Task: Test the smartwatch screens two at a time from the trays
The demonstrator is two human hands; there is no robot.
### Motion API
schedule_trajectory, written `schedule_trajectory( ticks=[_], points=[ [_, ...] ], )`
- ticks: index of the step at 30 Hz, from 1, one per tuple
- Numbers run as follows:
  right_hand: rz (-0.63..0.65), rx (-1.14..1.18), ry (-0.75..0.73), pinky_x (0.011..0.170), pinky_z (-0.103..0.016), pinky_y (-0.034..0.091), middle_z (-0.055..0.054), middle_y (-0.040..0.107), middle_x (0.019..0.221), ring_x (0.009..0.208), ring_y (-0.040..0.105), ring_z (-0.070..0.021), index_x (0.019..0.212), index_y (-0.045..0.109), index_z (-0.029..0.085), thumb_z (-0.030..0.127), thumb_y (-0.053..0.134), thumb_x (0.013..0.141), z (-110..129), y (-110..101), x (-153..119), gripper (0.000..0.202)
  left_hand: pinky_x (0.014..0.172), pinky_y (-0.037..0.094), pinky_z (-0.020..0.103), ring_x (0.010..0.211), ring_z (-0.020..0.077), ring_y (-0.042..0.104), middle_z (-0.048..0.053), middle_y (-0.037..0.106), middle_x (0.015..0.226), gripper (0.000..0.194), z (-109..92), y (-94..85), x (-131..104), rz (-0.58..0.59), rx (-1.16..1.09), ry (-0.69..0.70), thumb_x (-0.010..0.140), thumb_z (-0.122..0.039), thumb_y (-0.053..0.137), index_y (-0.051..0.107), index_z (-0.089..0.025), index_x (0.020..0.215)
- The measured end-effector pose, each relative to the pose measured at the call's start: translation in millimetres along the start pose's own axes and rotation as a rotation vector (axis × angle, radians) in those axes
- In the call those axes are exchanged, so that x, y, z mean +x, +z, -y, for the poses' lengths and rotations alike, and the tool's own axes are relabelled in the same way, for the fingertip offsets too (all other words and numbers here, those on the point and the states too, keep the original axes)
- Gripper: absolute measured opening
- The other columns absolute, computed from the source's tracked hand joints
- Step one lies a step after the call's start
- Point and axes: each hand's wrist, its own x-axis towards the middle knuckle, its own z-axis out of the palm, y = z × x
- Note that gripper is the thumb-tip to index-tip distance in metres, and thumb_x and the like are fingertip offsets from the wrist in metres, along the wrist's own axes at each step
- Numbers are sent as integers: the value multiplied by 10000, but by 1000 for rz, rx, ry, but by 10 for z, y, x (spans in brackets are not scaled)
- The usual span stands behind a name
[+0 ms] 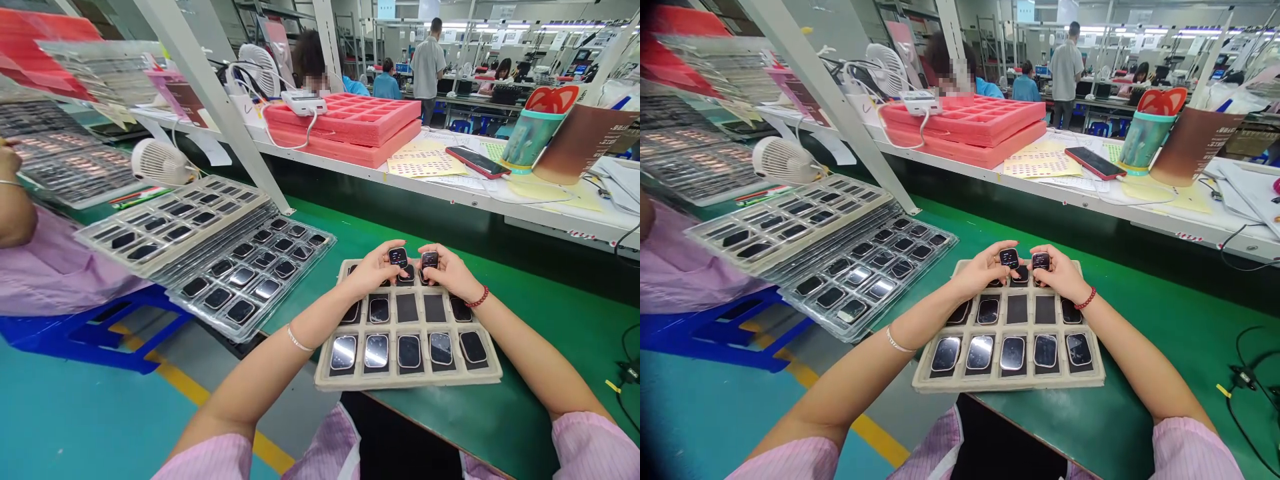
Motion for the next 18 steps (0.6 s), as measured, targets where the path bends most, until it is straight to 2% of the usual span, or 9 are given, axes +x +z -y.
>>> schedule_trajectory(
  ticks=[3, 8, 18],
  points=[
    [-12, -159, -50, 542, -274, 549, -18, 698, 891, 602, 606, -127, 1046, 576, 214, 201, 669, 719, 16, 22, -31, 340, 569, 474, 205, 736, 138, 703, 100, 714, 1048, 565, -10, 23, -11, -11, 87, 33, 718, -147, 666, 532, -151, 1266],
    [22, -247, -124, 594, -296, 531, -30, 686, 898, 670, 616, -154, 1048, 574, 209, 212, 632, 763, 2, 26, -51, 290, 578, 487, 210, 755, 142, 706, 97, 706, 1053, 466, -15, 38, -22, 11, 125, 47, 751, -141, 617, 566, -148, 1214],
    [18, -344, -211, 686, -308, 532, -41, 710, 902, 745, 659, -174, 1041, 605, 198, 212, 604, 814, -69, 14, -51, 227, 580, 491, 217, 754, 149, 701, 109, 699, 1036, 461, -12, 24, -22, 32, 131, 52, 768, -143, 604, 571, -124, 1228]
  ],
)
